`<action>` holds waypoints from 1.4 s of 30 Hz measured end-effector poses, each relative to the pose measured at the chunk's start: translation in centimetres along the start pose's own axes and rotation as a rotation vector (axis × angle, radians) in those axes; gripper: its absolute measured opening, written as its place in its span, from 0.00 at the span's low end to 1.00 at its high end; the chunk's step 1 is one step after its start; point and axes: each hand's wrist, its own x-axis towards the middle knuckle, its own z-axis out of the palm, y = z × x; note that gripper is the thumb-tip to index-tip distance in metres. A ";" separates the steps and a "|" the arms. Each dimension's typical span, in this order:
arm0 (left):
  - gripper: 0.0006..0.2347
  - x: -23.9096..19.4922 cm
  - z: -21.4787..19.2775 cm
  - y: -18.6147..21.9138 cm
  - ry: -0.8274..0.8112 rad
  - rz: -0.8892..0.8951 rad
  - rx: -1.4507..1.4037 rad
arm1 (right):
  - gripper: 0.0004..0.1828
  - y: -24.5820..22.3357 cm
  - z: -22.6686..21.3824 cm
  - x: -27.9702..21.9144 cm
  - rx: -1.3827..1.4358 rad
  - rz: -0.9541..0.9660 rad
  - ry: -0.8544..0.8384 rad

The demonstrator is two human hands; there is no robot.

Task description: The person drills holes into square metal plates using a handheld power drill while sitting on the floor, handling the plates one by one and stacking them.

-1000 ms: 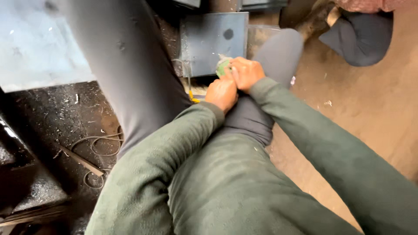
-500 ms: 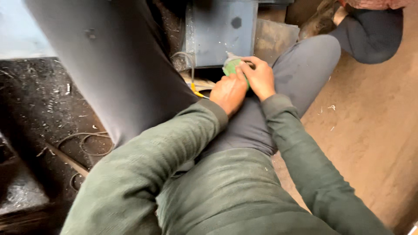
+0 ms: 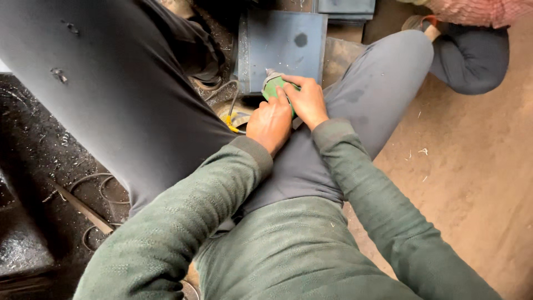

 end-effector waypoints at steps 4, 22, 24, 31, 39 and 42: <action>0.25 0.3 -0.4 -0.7 -0.010 -0.053 -0.007 | 0.20 -1.2 0.4 0.5 0.034 -0.153 0.004; 0.30 1.3 -1.6 -1.3 -0.088 -0.119 -0.138 | 0.19 -3.1 -0.1 1.1 -0.088 -0.161 -0.040; 0.25 1.9 -2.4 -2.3 -0.114 -0.122 -0.113 | 0.18 -3.0 0.1 1.4 -0.089 -0.269 -0.018; 0.04 4.4 -4.9 -6.1 0.047 -0.058 0.277 | 0.17 -4.7 2.9 1.8 -0.077 -0.431 0.092; 0.07 6.0 -6.8 -7.6 -0.105 -0.005 0.129 | 0.14 -7.5 5.3 1.5 0.208 -0.187 0.249; 0.10 5.3 -8.0 -7.2 -0.146 0.003 0.123 | 0.14 -8.0 5.4 0.9 0.363 -0.207 0.232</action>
